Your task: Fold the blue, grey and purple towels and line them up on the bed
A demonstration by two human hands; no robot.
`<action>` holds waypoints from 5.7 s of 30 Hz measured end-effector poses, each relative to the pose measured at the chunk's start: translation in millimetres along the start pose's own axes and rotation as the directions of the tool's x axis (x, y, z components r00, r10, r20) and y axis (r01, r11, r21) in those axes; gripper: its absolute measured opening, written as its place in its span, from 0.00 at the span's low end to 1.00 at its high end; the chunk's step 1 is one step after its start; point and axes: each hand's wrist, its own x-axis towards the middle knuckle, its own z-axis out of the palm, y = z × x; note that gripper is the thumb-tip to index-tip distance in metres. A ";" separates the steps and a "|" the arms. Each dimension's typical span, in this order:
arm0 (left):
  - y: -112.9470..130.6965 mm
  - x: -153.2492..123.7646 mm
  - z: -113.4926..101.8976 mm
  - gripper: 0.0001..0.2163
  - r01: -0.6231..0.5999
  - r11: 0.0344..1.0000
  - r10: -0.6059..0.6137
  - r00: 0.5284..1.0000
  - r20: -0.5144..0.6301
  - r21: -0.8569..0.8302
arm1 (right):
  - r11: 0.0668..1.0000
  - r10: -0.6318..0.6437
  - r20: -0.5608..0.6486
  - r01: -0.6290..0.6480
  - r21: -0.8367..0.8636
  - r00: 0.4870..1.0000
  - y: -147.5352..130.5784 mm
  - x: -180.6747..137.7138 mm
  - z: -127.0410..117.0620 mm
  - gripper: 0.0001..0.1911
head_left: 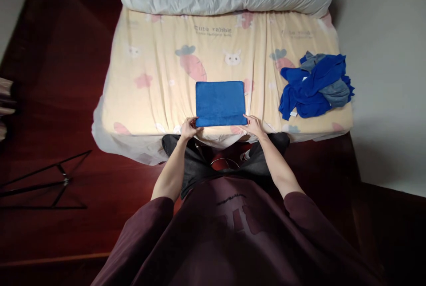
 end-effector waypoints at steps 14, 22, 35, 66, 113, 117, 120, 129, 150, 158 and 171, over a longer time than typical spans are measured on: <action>5.6 -6.1 7.4 0.24 -0.069 0.990 0.074 0.997 -0.036 0.124 | 0.984 0.031 -0.080 -0.044 -0.173 0.996 -16.9 -8.9 9.8 0.30; 28.5 -12.8 12.5 0.21 -0.354 0.890 0.318 0.934 0.163 0.289 | 0.900 -0.251 0.192 0.302 -0.316 0.949 -37.9 -3.5 -3.9 0.32; 16.5 11.2 21.0 0.24 -0.379 0.903 0.310 0.901 0.302 0.202 | 0.925 -0.182 0.180 0.230 -0.302 0.967 -41.7 12.4 11.4 0.30; 12.1 -14.2 13.3 0.08 0.067 0.998 -0.067 0.996 -0.057 -0.004 | 0.885 0.325 -0.143 -0.247 0.394 0.935 -24.2 -12.0 18.5 0.23; 34.8 -41.7 22.2 0.20 -0.178 0.920 0.227 0.969 -0.103 0.350 | 0.985 -0.030 -0.145 0.004 -0.175 0.989 -52.1 -25.6 -1.9 0.21; 33.3 -40.3 20.2 0.21 -0.375 0.865 0.337 0.927 0.166 0.333 | 0.955 -0.246 0.023 0.247 -0.164 0.969 -51.9 -31.3 -5.9 0.22; 28.9 -35.6 20.3 0.24 -0.410 0.855 0.352 0.908 0.226 0.316 | 0.947 -0.248 0.095 0.262 -0.185 0.964 -48.3 -30.2 -1.5 0.24; 31.0 -6.7 23.1 0.29 -0.364 0.855 0.282 0.924 0.257 0.369 | 0.962 -0.109 0.098 0.130 -0.239 0.989 -48.6 -6.4 14.9 0.30; 27.8 14.9 14.2 0.16 0.046 0.999 -0.045 0.998 -0.043 0.014 | 0.866 0.378 -0.121 -0.304 0.396 0.918 -32.1 15.4 23.2 0.24; 16.4 14.4 11.6 0.12 0.086 0.996 -0.085 0.996 -0.026 0.030 | 0.917 0.361 -0.158 -0.320 0.237 0.919 -31.6 6.8 16.3 0.29; 23.2 1.7 18.5 0.14 0.026 0.995 -0.023 0.999 -0.035 0.092 | 0.912 0.410 -0.158 -0.401 0.088 0.898 -40.7 4.4 14.5 0.22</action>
